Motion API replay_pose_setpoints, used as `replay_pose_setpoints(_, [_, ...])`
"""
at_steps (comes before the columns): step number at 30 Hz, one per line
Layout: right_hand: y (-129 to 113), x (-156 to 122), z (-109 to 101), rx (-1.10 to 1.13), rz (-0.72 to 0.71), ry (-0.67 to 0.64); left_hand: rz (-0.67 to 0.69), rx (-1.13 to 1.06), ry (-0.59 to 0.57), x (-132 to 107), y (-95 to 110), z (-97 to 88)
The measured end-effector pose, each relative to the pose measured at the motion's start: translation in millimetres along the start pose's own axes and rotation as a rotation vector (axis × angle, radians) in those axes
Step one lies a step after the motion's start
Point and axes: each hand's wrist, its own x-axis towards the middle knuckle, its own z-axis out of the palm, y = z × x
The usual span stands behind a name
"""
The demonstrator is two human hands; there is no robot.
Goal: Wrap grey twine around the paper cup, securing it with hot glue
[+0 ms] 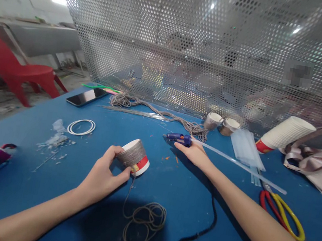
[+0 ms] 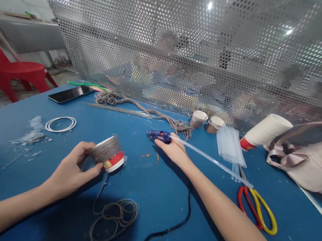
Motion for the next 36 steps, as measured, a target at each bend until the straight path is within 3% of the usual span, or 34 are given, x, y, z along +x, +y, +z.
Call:
replay_pose_setpoints(6, [8,-9,1,-0.023,0.008,-0.012,0.011,0.018,0.007,0,-1,0.4])
replay_pose_setpoints(10, [5,-40,-20,-0.01,0.055,0.217,0.043,0.015,0.015,-1,2,0.8])
replay_pose_setpoints(12, [-5,-61,-28,0.145,0.083,0.282,0.058,0.025,0.022,-2,4,1.5])
replay_pose_setpoints(15, [-33,-88,-24,0.611,0.193,-0.036,0.118,0.051,0.047,-5,4,2.1])
replay_pose_setpoints(17, [-56,-97,-9,0.926,0.323,-0.234,0.218,0.066,0.082,-6,4,1.6])
replay_pose_setpoints(20, [-87,-97,21,1.219,0.473,-0.422,0.42,0.08,0.152,-7,5,-0.6])
replay_pose_setpoints(25, [-112,-93,48,1.52,0.431,-0.671,0.622,0.133,0.197,-2,12,-6.7])
replay_pose_setpoints(28, [-110,-94,42,1.48,0.495,-0.722,0.626,0.17,0.209,1,17,-10.0])
replay_pose_setpoints(31, [-103,-94,30,1.26,0.513,-0.649,0.586,0.211,0.209,3,19,-10.8])
replay_pose_setpoints(33, [-100,-92,24,1.025,0.359,-0.519,0.545,0.232,0.187,2,19,-9.7])
replay_pose_setpoints(36, [-95,-90,20,0.643,-0.06,-0.267,0.459,0.238,0.136,-1,17,-6.8])
